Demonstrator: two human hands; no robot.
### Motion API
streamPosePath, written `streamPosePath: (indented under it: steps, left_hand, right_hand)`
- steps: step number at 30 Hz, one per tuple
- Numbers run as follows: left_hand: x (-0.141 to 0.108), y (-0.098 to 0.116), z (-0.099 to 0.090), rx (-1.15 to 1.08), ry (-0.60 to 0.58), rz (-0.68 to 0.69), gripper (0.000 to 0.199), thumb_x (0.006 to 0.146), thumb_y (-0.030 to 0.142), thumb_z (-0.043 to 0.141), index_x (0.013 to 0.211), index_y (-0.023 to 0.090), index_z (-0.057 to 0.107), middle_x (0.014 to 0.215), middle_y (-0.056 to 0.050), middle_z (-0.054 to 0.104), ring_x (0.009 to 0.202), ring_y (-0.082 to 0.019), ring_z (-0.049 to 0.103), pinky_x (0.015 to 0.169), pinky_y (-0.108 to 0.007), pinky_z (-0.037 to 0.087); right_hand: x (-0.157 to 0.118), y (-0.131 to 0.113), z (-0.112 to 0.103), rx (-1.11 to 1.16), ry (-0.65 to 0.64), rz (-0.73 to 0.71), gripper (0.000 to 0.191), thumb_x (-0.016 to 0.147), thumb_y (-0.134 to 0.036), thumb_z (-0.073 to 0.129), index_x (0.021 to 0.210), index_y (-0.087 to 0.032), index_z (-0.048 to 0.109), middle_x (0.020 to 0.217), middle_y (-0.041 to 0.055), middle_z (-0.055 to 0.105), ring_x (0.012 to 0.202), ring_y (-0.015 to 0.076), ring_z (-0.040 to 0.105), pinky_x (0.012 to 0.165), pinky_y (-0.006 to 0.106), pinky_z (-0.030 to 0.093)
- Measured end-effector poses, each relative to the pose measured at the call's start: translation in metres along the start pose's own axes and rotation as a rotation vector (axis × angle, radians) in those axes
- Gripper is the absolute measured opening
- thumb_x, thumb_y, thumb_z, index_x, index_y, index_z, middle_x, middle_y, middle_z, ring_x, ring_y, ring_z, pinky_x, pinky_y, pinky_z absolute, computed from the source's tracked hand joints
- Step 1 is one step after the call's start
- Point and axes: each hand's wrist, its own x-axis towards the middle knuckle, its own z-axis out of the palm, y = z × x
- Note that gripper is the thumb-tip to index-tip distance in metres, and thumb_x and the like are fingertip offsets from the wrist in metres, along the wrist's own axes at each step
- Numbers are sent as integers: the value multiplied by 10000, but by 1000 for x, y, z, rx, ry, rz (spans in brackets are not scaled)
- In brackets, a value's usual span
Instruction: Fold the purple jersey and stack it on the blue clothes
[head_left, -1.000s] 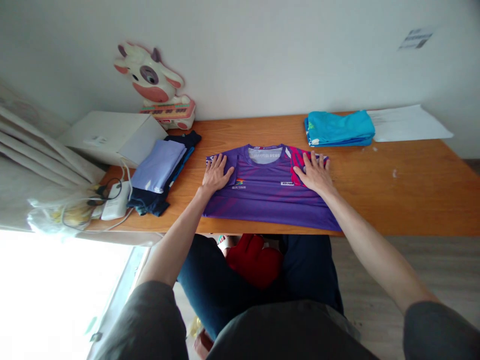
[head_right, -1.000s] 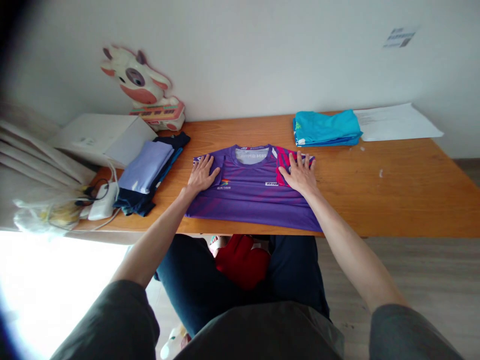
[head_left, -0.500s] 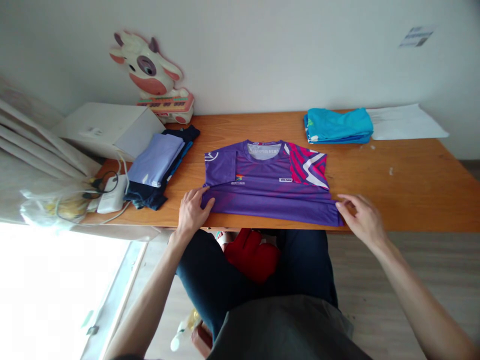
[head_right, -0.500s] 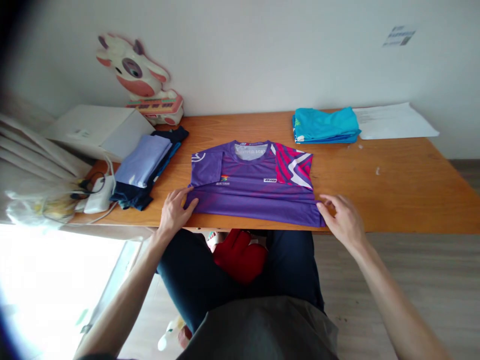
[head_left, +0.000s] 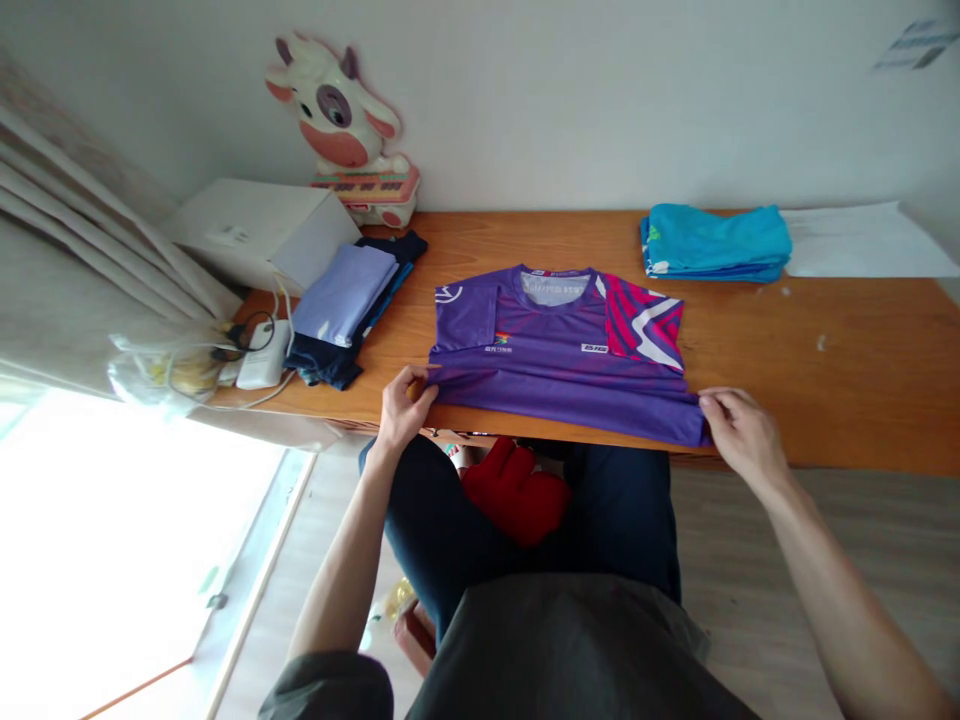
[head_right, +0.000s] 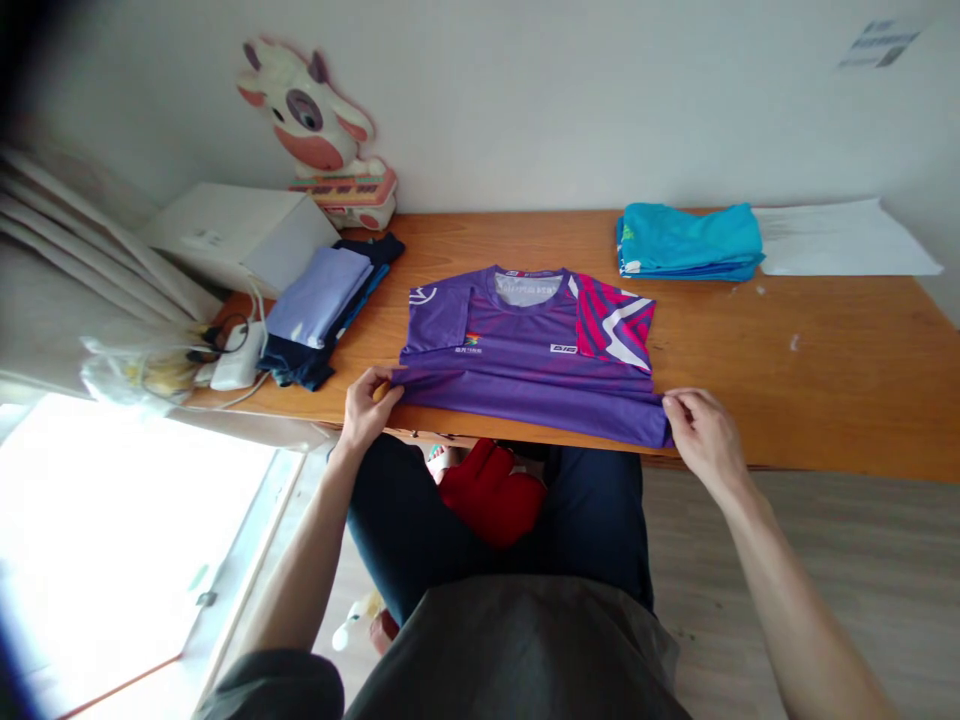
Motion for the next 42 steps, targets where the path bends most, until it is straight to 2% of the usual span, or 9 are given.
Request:
streamPosePath:
  steps: [5,11,16,19,23,26,29,38,42]
  left_hand:
    - [-7,7,-8,-175,-102,26,118,821,319,692,855,322,580,952,-58,900,1249,-367,872,1220,-611,657]
    - [-19,11,-19,-44,-259,72,239,760,248,624,936,330,764,759,-17,849,1135,-376,906,1150,-592,681]
    - [-22,3,-24,22,-111,8,180,990,337,655,1051,318,823,720,11,805,728,-294,830,862,-464,687]
    - [-16,-2,-21,190,66,37,244,1094,465,686,1161,309,862,930,-47,882,962,-325,860,993,-485,670]
    - [-1,-7,-11,353,61,73,393,1115,589,697,1298,297,886,1377,-118,896,1329,-387,808,1250,-581,586]
    - [5,-11,-4,405,50,25,391,1111,602,701,1259,303,904,1391,-117,888,1364,-401,790,1277,-610,569]
    - [7,-14,0,456,67,0,298,1066,553,771,1171,314,913,1346,-111,886,1351,-415,783,1286,-648,561]
    - [2,-12,-5,-163,83,-116,384,950,599,840,1118,263,759,983,-62,862,961,-274,858,883,-391,703]
    - [-17,12,-22,-299,36,-127,454,937,639,921,1182,286,774,964,-47,865,930,-266,875,887,-394,722]
  right_hand:
    - [12,2,-3,-31,-33,30,484,1001,-589,664,1292,-230,808,1219,188,833,1065,388,795,1018,554,639]
    - [12,-4,-7,-13,-59,26,336,935,-611,698,990,-283,746,1094,161,813,930,367,759,895,548,613]
    - [5,-2,-10,83,-69,118,362,907,-647,746,1000,-298,740,1057,133,855,937,369,779,936,554,609]
    - [3,2,-11,153,-80,176,395,908,-670,773,1021,-292,747,1046,119,863,949,363,793,939,536,619]
    - [4,8,-9,227,-47,141,439,913,-600,798,1207,-276,764,1183,149,873,1082,373,829,1031,535,638]
    - [8,9,-9,176,-135,106,528,892,-574,792,1327,-276,812,1207,158,895,1085,392,844,1042,563,646]
    - [11,4,-12,94,-214,113,460,892,-644,785,1160,-283,882,1210,165,925,1071,426,850,1017,585,647]
    - [11,-23,-34,297,-48,228,443,857,-656,883,1071,-273,944,1107,137,919,1041,388,831,1060,534,655]
    - [7,-23,-47,539,-46,202,312,847,-606,973,975,-322,967,1170,120,900,1160,396,828,1193,565,640]
